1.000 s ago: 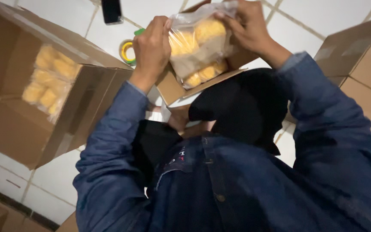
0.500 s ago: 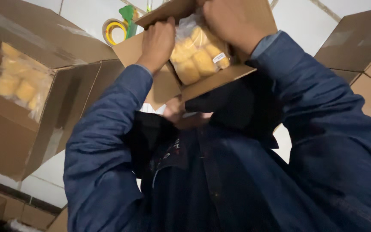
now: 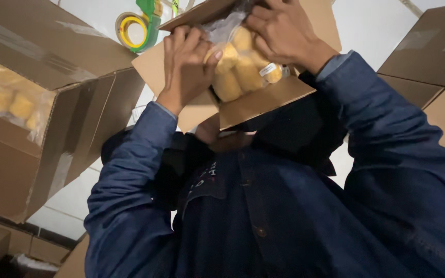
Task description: The person places several plastic-wrapped food packages from a large box into a smaller box, seals the smaller box with tape, and writes a label on it with a marker.
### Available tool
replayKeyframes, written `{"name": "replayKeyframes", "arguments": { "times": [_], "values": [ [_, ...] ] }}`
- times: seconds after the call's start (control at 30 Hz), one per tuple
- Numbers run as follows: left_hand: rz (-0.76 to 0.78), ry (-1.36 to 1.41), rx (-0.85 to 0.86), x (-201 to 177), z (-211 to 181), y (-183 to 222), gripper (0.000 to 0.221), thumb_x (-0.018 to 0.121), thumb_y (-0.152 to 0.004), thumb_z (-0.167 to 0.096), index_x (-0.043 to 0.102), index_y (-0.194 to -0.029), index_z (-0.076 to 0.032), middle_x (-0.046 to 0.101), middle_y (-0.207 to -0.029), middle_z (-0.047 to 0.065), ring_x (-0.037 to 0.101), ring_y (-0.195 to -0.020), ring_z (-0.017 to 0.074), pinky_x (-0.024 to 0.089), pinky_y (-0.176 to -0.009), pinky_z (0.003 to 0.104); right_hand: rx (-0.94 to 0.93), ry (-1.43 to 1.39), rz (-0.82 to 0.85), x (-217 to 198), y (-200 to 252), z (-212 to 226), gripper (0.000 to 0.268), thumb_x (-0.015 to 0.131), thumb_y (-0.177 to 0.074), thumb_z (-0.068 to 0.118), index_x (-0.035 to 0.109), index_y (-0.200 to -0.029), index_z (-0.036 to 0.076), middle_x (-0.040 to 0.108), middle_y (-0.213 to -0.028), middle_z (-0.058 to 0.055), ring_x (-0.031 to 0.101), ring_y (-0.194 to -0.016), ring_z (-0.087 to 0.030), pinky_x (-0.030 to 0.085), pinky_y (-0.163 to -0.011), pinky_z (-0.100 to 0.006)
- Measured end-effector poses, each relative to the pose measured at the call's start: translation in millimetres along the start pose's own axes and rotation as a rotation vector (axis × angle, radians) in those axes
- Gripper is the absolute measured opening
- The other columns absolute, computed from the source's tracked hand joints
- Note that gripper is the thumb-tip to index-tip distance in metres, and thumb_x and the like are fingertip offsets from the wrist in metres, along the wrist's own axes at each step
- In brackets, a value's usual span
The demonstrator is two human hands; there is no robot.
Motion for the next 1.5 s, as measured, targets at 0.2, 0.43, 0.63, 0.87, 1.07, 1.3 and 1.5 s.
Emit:
{"name": "replayKeyframes", "arguments": {
  "times": [0.2, 0.43, 0.63, 0.87, 1.07, 1.3, 1.5],
  "values": [
    [0.096, 0.073, -0.106, 6.8, 9.7, -6.5, 0.025, 0.071, -0.098, -0.026, 0.075, -0.097, -0.002, 0.065, -0.111, 0.011, 0.056, -0.111, 0.0332, 0.039, -0.093, 0.048, 0.056, -0.123, -0.010, 1.1, -8.8, -4.4, 0.028, 0.057, -0.096, 0.018, 0.069, -0.116, 0.003, 0.067, -0.112, -0.012, 0.059, -0.115, -0.031, 0.041, -0.105, -0.053],
    [-0.226, 0.198, -0.142, -21.6, 11.4, 33.7, 0.024, 0.069, -0.103, -0.018, 0.073, -0.121, -0.003, 0.059, -0.139, 0.020, 0.054, -0.133, 0.0387, 0.045, -0.114, 0.046, 0.215, -0.181, -0.335, -37.4, 43.3, -13.9, 0.036, 0.061, -0.103, 0.013, 0.067, -0.138, 0.008, 0.067, -0.139, -0.010, 0.053, -0.140, -0.029, 0.019, -0.126, -0.058],
    [-0.459, -0.192, -0.647, -100.3, 30.7, 220.2, 0.034, 0.066, -0.107, -0.025, 0.068, -0.134, -0.005, 0.056, -0.142, 0.020, 0.049, -0.135, 0.0390, 0.038, -0.117, 0.051, 0.896, -0.456, -1.045, -34.8, 280.6, -18.3, 0.039, 0.056, -0.114, 0.007, 0.047, -0.151, -0.003, 0.055, -0.154, -0.021, 0.051, -0.145, -0.033, 0.034, -0.128, -0.043],
    [-0.280, -0.402, -1.151, -58.4, 28.8, 406.3, 0.077, 0.065, -0.106, -0.042, 0.044, -0.154, 0.014, 0.036, -0.146, 0.047, 0.032, -0.135, 0.0587, 0.029, -0.108, 0.063, 1.204, -0.625, -0.666, 63.5, 356.6, 40.9, 0.059, 0.060, -0.109, 0.024, 0.039, -0.156, -0.006, 0.054, -0.150, -0.027, 0.052, -0.141, -0.039, 0.036, -0.122, -0.046],
    [-0.231, -0.494, -0.815, -66.5, 14.2, 356.0, 0.035, 0.077, -0.080, -0.021, 0.067, -0.107, 0.000, 0.060, -0.132, 0.024, 0.044, -0.137, 0.0468, 0.033, -0.118, 0.054, 0.890, -0.483, -0.821, -29.1, 292.2, 62.3, 0.061, 0.063, -0.097, 0.010, 0.045, -0.153, -0.006, 0.054, -0.150, -0.027, 0.057, -0.138, -0.037, 0.041, -0.123, -0.047],
    [-0.709, 0.720, -0.611, -41.4, -1.4, 169.0, 0.031, 0.072, -0.095, -0.007, 0.066, -0.125, -0.005, 0.058, -0.120, 0.010, 0.061, -0.107, 0.0206, 0.054, -0.088, 0.029, 0.678, -1.018, -1.015, -62.7, 182.8, 5.7, 0.030, 0.062, -0.103, 0.010, 0.057, -0.132, 0.004, 0.068, -0.133, -0.013, 0.064, -0.129, -0.023, 0.050, -0.112, -0.037],
    [-0.471, 0.375, -0.249, -70.5, -25.0, 61.5, 0.018, 0.073, -0.093, -0.004, 0.072, -0.111, -0.003, 0.066, -0.105, 0.011, 0.068, -0.094, 0.0250, 0.056, -0.083, 0.032, 0.617, -0.996, -0.804, -57.6, 149.0, 4.1, 0.033, 0.067, -0.099, -0.001, 0.059, -0.130, 0.006, 0.066, -0.133, -0.007, 0.065, -0.127, -0.021, 0.057, -0.106, -0.037]
  ]
}}
Point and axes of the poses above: each hand's wrist, its own y-axis away from the middle knuckle, its own x-axis out of the palm, z = x × y, the point moved 7 cm from there along -y, towards the middle knuckle
